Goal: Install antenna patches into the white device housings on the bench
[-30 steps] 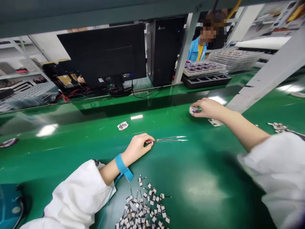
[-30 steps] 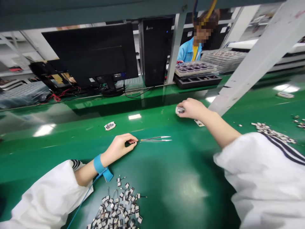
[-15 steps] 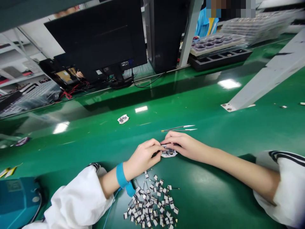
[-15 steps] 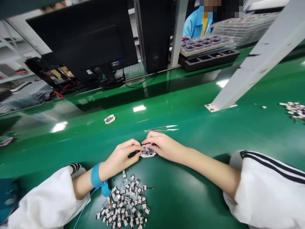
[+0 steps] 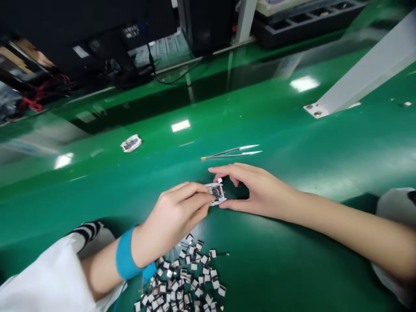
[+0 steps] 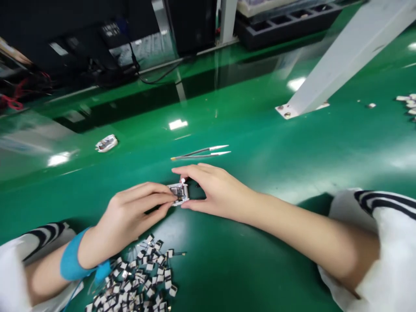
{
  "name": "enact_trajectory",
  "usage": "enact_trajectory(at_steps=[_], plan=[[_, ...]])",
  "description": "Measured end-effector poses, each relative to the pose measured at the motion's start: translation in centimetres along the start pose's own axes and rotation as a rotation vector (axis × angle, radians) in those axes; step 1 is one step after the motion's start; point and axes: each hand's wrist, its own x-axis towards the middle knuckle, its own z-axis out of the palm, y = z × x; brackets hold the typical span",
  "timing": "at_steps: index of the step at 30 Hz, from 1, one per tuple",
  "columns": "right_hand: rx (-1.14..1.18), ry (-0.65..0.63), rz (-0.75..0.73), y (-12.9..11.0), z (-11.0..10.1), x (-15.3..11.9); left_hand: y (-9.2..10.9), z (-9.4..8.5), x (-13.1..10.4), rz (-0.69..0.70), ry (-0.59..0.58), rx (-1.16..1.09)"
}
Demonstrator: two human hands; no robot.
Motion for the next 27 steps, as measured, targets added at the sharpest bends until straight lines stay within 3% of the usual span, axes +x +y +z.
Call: enact_trajectory(at_steps=[14,27], plan=[[-0.031,0.055,-0.057,0.01,-0.06,0.17,0.33,-0.37,0.03,-0.018,-0.046,0.13],[0.004,0.025,-0.019,0.06,-0.09,0.19,0.88,-0.44,0.09,-0.083,-0.072,0.145]])
